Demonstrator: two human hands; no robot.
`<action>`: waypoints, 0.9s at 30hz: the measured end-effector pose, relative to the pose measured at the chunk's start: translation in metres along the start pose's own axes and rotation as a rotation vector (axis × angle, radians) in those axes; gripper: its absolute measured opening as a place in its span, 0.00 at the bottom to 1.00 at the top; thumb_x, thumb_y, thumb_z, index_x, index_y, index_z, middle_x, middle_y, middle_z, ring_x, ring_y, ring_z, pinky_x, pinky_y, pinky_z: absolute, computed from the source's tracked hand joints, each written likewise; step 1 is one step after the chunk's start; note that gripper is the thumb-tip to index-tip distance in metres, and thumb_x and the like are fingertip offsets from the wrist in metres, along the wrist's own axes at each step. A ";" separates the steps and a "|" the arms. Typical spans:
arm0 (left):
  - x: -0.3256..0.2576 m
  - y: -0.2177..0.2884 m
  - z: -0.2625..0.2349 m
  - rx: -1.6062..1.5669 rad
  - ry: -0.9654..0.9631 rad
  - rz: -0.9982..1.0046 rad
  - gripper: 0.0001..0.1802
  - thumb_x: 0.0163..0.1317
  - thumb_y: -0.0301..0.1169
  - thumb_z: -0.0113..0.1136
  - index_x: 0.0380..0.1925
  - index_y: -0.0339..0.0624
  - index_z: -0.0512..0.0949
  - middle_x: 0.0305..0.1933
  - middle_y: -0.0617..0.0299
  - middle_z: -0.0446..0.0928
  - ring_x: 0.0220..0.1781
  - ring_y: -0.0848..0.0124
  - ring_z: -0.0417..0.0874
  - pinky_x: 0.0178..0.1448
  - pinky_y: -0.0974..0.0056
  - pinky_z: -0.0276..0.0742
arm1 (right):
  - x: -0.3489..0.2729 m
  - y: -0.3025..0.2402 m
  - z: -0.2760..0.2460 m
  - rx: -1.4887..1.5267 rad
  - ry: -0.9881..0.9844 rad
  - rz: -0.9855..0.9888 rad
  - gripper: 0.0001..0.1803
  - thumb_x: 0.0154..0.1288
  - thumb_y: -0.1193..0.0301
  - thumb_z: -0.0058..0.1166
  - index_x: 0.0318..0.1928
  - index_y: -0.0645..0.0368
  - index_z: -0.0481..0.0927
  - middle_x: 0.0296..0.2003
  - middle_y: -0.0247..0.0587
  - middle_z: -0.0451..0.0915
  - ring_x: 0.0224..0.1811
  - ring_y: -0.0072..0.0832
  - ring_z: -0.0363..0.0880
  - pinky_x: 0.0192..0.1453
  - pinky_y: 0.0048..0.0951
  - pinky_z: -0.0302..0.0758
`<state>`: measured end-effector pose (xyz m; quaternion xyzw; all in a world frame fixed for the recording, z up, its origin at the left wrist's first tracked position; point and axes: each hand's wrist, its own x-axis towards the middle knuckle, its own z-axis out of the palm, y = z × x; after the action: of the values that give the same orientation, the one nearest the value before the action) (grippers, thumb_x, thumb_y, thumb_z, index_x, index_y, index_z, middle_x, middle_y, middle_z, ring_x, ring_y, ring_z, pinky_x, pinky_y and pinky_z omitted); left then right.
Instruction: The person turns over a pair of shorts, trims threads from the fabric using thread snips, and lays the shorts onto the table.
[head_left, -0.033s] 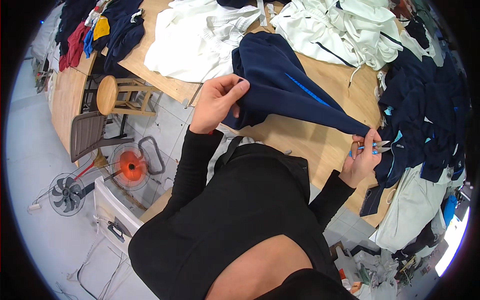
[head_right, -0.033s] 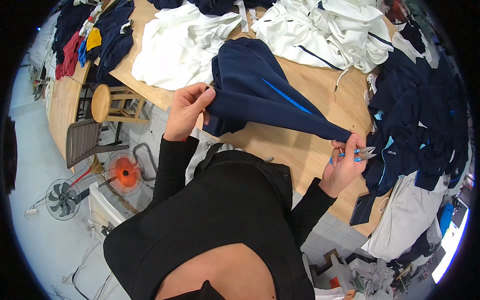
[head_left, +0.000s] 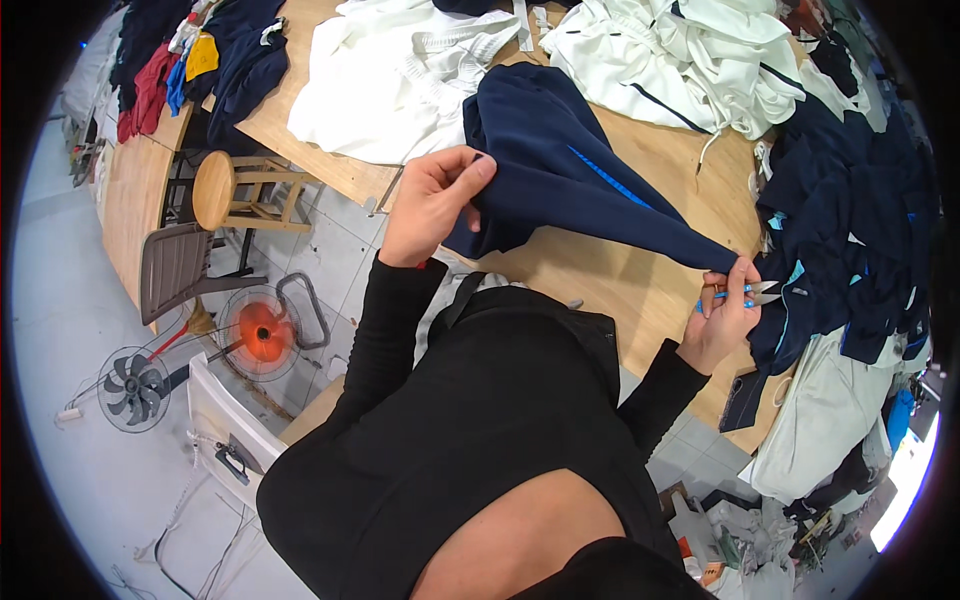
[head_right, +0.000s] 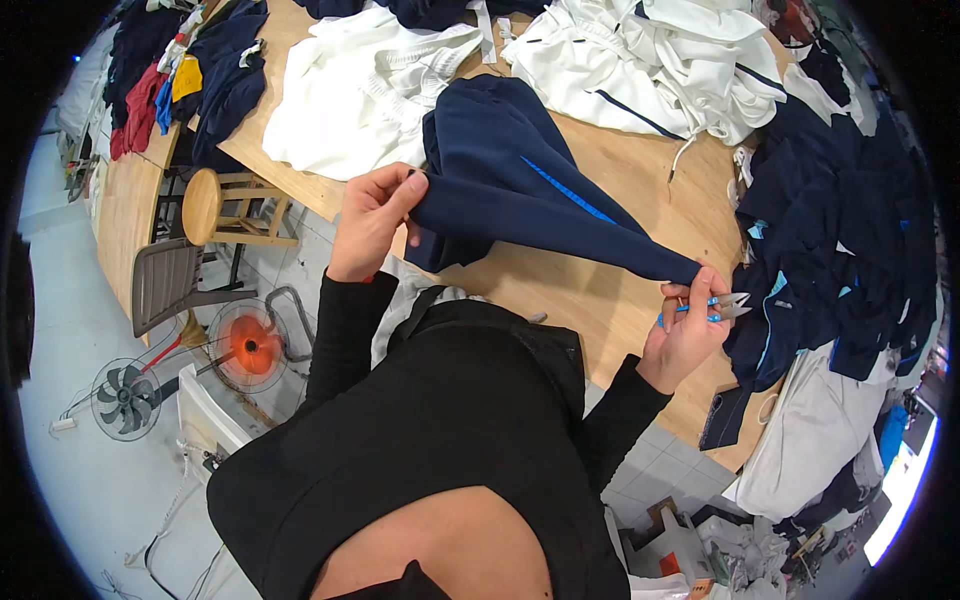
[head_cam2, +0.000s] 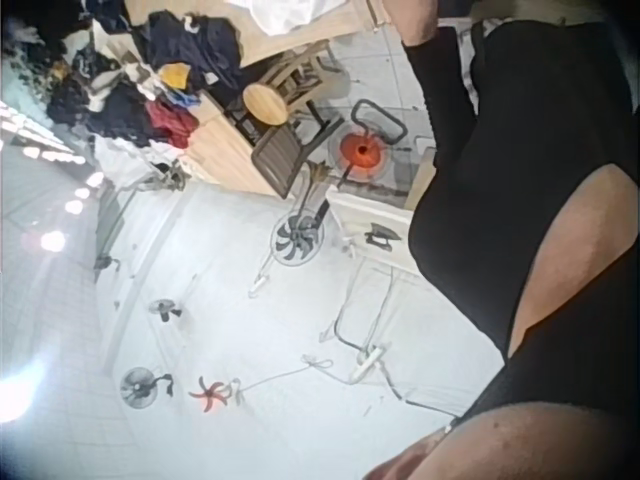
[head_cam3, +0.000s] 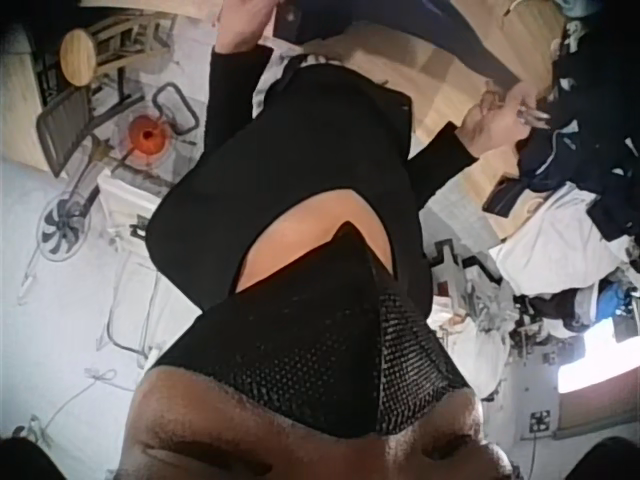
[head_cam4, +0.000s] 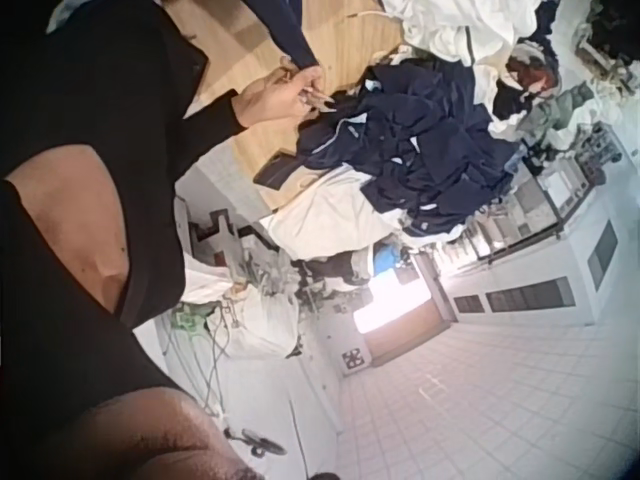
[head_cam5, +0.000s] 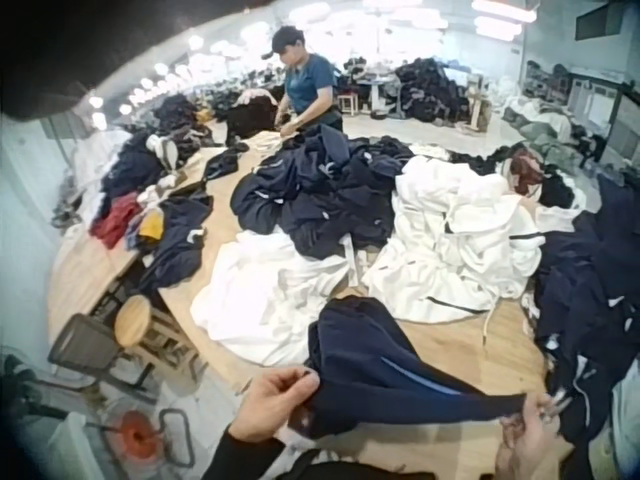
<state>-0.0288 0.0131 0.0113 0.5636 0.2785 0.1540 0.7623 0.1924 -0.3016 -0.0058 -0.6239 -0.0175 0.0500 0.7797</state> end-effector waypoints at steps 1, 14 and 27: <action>0.001 -0.002 0.000 -0.011 0.058 0.036 0.13 0.80 0.32 0.60 0.42 0.32 0.84 0.32 0.64 0.83 0.28 0.78 0.82 0.29 0.70 0.78 | 0.000 0.000 -0.001 0.039 -0.042 0.038 0.11 0.79 0.72 0.61 0.51 0.69 0.82 0.31 0.46 0.87 0.24 0.21 0.84 0.18 0.15 0.56; 0.026 -0.023 -0.012 0.134 0.489 0.104 0.24 0.83 0.44 0.57 0.29 0.40 0.81 0.20 0.76 0.67 0.20 0.85 0.63 0.24 0.72 0.55 | -0.030 -0.029 0.041 0.002 -0.227 0.241 0.08 0.79 0.74 0.59 0.47 0.70 0.84 0.44 0.47 0.87 0.26 0.31 0.90 0.18 0.19 0.53; 0.027 -0.029 -0.022 0.078 0.529 0.106 0.22 0.83 0.41 0.58 0.31 0.35 0.82 0.26 0.75 0.73 0.27 0.85 0.67 0.33 0.73 0.64 | -0.034 -0.037 0.056 -0.035 -0.282 0.237 0.10 0.79 0.76 0.58 0.50 0.72 0.85 0.25 0.37 0.82 0.19 0.23 0.82 0.18 0.18 0.51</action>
<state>-0.0221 0.0355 -0.0279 0.5465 0.4439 0.3248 0.6315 0.1557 -0.2583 0.0438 -0.6218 -0.0539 0.2280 0.7473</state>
